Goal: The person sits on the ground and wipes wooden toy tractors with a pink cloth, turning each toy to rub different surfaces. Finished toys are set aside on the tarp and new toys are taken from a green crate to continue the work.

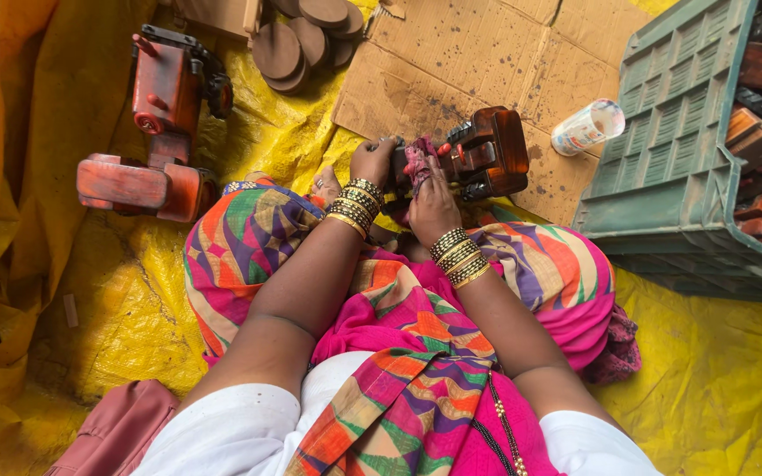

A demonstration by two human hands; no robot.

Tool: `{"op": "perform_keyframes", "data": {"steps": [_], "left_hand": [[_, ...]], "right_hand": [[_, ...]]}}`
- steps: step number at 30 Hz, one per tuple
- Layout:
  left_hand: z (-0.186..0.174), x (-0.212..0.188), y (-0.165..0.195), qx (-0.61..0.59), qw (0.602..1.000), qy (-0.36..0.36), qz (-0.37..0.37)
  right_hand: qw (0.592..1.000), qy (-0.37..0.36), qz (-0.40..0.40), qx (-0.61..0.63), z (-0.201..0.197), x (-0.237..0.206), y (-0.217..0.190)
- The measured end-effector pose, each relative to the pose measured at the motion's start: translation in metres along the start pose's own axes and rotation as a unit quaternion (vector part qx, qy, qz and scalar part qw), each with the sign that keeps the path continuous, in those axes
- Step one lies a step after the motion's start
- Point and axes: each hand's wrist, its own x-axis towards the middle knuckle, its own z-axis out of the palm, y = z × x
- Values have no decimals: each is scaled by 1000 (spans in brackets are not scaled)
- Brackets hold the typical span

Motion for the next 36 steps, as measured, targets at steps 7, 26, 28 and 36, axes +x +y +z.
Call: {"op": "perform_keyframes", "data": {"steps": [7,26,28,36], "left_hand": [[5,3,-3,-62,998,19,5],[5,-9,3,-85,996,16,13],[2,-10,3,-82,996,16,14],[0,-7,11,-58,998,21,-18]], "right_hand": [[978,-161,23,-131,-10,39,2],[994,87,-64,16,-51,7,-21],[995,64,-80,-18,-44,24,-23],[993,54,-79,-69,-20,52,-11]]}}
